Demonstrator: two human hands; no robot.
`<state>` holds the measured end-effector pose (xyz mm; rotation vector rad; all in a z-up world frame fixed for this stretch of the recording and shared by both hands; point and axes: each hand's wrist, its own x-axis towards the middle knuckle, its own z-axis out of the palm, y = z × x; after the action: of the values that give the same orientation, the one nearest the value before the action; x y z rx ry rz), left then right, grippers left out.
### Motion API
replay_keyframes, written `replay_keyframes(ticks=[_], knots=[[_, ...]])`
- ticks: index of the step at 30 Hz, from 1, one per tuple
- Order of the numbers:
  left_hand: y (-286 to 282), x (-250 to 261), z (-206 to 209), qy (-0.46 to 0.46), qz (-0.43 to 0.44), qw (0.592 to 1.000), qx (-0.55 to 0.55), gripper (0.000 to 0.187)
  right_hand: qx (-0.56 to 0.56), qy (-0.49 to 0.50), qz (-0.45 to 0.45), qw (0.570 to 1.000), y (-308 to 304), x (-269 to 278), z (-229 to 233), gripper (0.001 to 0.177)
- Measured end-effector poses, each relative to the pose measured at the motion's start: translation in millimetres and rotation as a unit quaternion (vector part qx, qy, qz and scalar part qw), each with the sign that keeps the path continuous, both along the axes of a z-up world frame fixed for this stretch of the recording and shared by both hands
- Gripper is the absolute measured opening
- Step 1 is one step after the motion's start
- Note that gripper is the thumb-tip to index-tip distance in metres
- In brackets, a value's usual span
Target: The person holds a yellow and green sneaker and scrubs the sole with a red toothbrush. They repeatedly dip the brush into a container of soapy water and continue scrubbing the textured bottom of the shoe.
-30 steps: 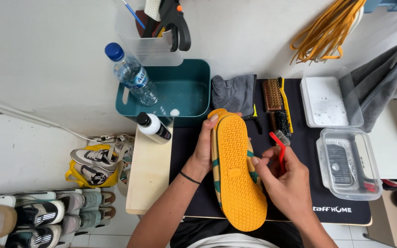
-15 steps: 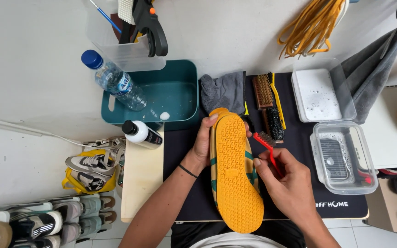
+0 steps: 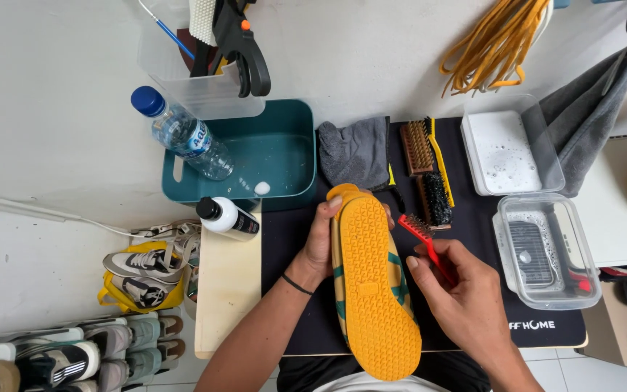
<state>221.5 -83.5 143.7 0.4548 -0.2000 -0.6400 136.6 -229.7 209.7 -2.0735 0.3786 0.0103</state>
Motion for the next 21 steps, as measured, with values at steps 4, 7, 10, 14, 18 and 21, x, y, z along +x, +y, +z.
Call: replay_keyframes(ticks=[4,7,10,14,18,21], knots=[[-0.7,-4.6,-7.8,0.049,0.009,0.999,0.019,0.046,-0.009,-0.001,0.016,1.0,0.9,2.2,1.3,0.017],[1.2,-4.5,-3.7,0.057,-0.005,0.996,0.063,0.055,0.004,0.004,0.02,1.0,1.9,3.3,4.0,0.018],[1.4,-3.9,3.0,0.044,0.0,0.995,0.093,0.057,-0.006,-0.013,0.028,1.0,1.0,4.2,2.1,0.021],[0.9,-4.8,1.6,0.068,0.005,0.993,0.099,0.058,-0.016,-0.015,0.045,0.999,-3.9,3.1,2.0,0.02],[-1.3,-2.5,0.5,0.113,0.046,0.984,0.132,0.054,-0.022,-0.021,0.054,0.998,-12.0,-0.8,2.0,0.017],[-1.0,0.6,-4.2,0.138,0.055,0.981,0.128,0.052,-0.056,-0.088,0.092,0.99,-18.4,-3.3,7.6,0.018]])
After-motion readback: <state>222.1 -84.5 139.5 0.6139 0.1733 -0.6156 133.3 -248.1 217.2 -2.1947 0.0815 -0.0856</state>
